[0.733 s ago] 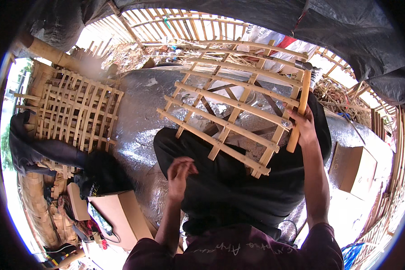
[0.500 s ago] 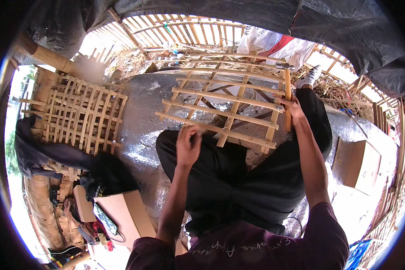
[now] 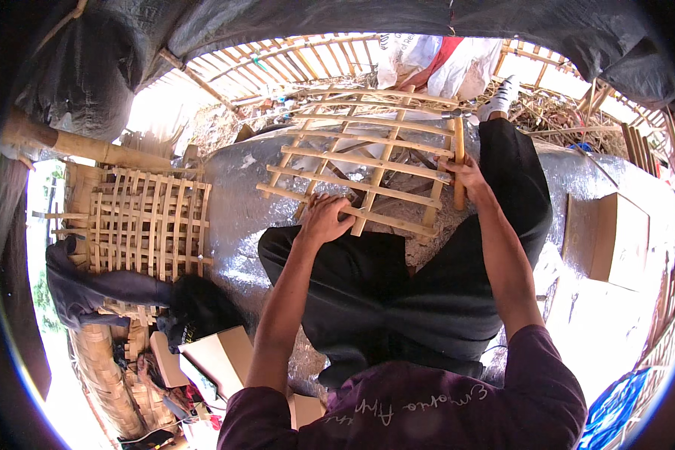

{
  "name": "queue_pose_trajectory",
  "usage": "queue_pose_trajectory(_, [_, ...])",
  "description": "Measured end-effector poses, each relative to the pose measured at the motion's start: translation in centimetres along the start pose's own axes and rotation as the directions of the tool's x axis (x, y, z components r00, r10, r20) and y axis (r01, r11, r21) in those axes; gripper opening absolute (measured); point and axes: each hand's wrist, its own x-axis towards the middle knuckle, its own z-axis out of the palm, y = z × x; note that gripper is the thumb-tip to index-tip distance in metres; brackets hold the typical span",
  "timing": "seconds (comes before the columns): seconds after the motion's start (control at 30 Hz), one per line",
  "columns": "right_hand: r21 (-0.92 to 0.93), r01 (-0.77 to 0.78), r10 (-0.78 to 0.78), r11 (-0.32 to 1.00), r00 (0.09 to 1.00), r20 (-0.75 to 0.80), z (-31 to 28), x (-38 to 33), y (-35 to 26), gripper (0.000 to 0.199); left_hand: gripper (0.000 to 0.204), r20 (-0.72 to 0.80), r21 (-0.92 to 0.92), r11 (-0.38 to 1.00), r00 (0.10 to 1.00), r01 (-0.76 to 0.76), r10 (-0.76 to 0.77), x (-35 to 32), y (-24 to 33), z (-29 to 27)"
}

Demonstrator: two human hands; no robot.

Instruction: The person assembles a bamboo lattice by driving nails into the intersections of thin wood strips using a hammer. They handle the wooden structure, flipping it over and repositioning it on a tarp while continuing to secure the joints.

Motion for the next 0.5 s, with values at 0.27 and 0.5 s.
queue_pose_trajectory(0.27, [-0.004,0.119,-0.119,0.993,0.992,-0.04,-0.1,0.0,1.6,0.034,0.03,0.127,0.023,0.996,0.988,0.082,-0.084,-0.2,-0.4,3.0])
queue_pose_trajectory(0.5, [0.014,0.109,-0.107,0.994,0.991,-0.083,0.2,-1.0,1.7,0.036,0.032,0.135,0.056,0.995,0.987,0.078,-0.085,0.0,-0.6,3.6])
